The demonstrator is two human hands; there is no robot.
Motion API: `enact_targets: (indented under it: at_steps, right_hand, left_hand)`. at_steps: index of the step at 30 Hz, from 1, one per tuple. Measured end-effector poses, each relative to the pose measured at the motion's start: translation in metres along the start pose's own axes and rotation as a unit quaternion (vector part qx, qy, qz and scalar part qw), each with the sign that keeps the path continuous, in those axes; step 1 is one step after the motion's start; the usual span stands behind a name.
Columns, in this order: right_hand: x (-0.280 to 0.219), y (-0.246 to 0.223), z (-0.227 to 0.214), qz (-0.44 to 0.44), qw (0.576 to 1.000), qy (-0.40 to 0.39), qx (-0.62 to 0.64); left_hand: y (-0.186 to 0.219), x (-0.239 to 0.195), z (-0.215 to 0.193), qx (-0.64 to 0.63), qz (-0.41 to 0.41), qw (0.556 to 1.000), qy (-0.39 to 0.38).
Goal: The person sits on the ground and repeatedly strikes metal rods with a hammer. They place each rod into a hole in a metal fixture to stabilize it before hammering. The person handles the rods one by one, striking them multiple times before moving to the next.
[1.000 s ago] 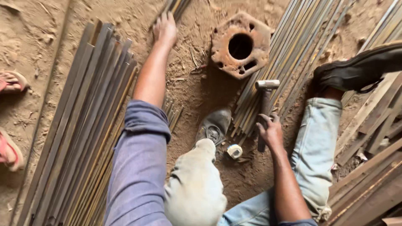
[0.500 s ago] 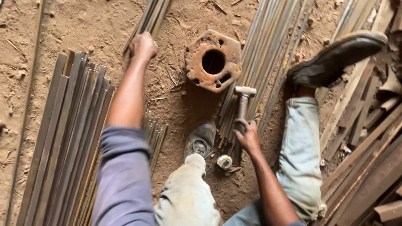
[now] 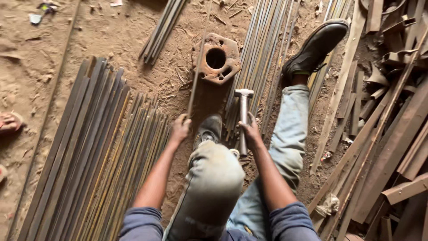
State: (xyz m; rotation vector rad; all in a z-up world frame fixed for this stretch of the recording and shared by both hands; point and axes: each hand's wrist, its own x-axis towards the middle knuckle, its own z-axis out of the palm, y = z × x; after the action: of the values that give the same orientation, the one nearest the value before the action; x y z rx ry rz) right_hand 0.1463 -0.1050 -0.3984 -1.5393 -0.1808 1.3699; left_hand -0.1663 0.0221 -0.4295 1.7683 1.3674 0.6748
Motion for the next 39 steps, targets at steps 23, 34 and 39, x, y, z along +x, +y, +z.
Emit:
enact_targets:
  at_steps: [23, 34, 39]
  right_hand:
    - [-0.009, 0.041, -0.034, 0.084, 0.977, -0.131, 0.142]
    - [-0.009, 0.047, -0.032, 0.164, 0.965, -0.14, 0.15]
    - [-0.001, 0.057, -0.034, 0.073, 0.99, -0.02, -0.122]
  left_hand:
    - [0.424, 0.073, -0.058, -0.708, 0.054, 0.567, -0.418]
    - [0.456, 0.093, -0.043, -0.736, 0.102, 0.482, -0.465]
    - [0.409, 0.089, -0.036, -0.639, -0.047, 0.702, -0.31]
